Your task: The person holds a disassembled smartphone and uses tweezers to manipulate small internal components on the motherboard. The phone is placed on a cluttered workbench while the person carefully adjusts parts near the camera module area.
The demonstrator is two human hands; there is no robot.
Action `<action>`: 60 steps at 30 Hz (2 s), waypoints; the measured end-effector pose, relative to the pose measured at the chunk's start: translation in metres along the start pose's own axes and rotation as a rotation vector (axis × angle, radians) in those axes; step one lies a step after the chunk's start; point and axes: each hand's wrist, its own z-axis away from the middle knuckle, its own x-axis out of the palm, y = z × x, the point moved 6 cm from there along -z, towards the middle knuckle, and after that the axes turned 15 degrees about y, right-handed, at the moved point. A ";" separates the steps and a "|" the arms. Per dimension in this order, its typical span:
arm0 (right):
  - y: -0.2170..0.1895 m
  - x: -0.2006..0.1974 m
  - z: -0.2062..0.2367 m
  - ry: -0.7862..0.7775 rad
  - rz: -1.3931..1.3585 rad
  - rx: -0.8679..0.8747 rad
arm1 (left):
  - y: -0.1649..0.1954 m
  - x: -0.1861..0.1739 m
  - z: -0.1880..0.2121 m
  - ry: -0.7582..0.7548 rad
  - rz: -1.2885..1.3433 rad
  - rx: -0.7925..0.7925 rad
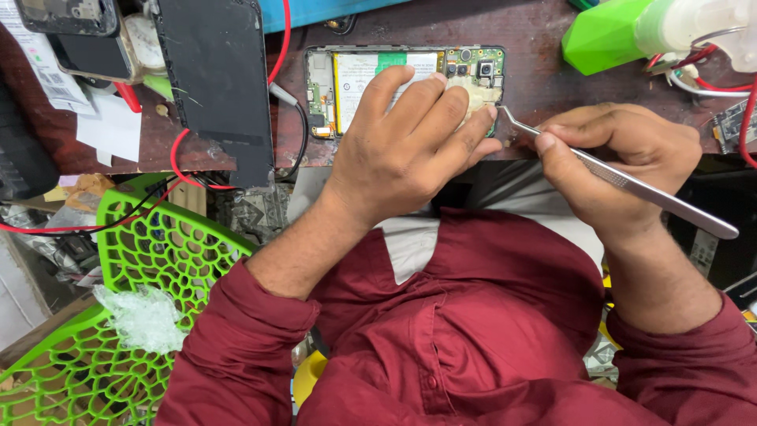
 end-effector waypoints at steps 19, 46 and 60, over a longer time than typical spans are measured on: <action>-0.016 0.005 -0.002 -0.001 0.151 -0.120 | -0.001 0.001 -0.004 -0.023 -0.025 -0.002; -0.017 0.005 0.000 -0.016 0.191 -0.139 | -0.003 0.002 -0.002 -0.003 0.017 -0.028; -0.019 0.006 -0.002 -0.019 0.168 -0.139 | -0.004 0.001 -0.004 -0.003 0.013 -0.050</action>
